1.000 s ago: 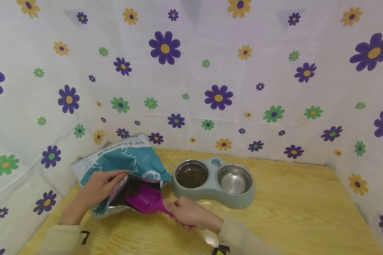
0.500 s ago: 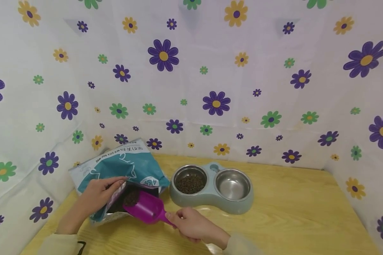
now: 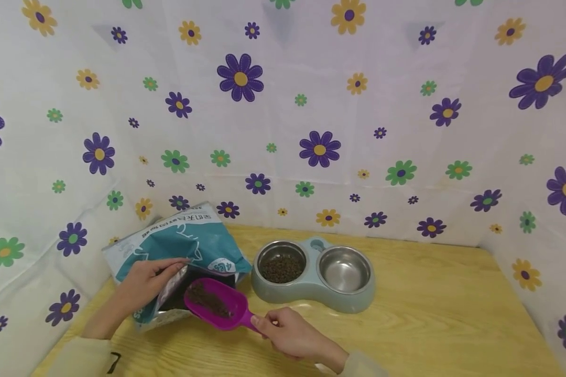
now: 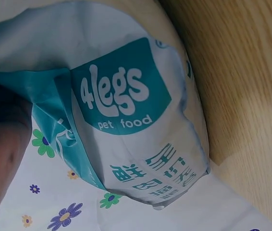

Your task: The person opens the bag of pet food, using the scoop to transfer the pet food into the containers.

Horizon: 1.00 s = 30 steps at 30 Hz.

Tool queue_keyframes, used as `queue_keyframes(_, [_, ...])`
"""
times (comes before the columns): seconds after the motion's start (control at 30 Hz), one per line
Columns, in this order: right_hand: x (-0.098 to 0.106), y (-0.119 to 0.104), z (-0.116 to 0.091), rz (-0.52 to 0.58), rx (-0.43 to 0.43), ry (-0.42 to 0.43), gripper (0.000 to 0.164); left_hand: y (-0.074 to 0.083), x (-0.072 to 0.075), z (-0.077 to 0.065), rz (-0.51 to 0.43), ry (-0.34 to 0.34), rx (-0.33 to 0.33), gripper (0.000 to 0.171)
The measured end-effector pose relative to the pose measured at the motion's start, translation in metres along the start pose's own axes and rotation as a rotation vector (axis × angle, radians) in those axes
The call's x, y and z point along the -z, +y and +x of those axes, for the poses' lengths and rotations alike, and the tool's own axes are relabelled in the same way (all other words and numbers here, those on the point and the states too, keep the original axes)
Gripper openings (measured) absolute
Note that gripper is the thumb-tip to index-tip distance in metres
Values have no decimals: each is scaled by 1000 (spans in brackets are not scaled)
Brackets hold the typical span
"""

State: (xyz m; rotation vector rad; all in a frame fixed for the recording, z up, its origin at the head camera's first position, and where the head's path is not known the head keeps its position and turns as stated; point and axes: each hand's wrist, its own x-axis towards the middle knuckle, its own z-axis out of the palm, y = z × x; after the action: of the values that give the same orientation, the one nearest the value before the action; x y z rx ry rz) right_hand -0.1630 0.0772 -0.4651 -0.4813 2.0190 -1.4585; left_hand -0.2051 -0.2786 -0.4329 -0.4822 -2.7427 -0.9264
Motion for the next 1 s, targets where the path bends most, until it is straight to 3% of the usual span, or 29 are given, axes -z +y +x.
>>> queue_keyframes(0.33, [9, -4, -11, 29, 18, -18, 56, 3, 0, 0, 7, -17, 31, 28])
queue_keyframes(0.73, [32, -9, -24, 75, 43, -38, 61, 2, 0, -1, 10, 3, 0, 27])
queue_keyframes(0.9, [48, -12, -31, 40, 61, -43, 54, 1, 0, 0, 10, 5, -15, 27])
queue_keyframes(1.0, [61, -16, -36, -41, 93, -18, 45, 1, 0, -1, 7, 1, -4, 27])
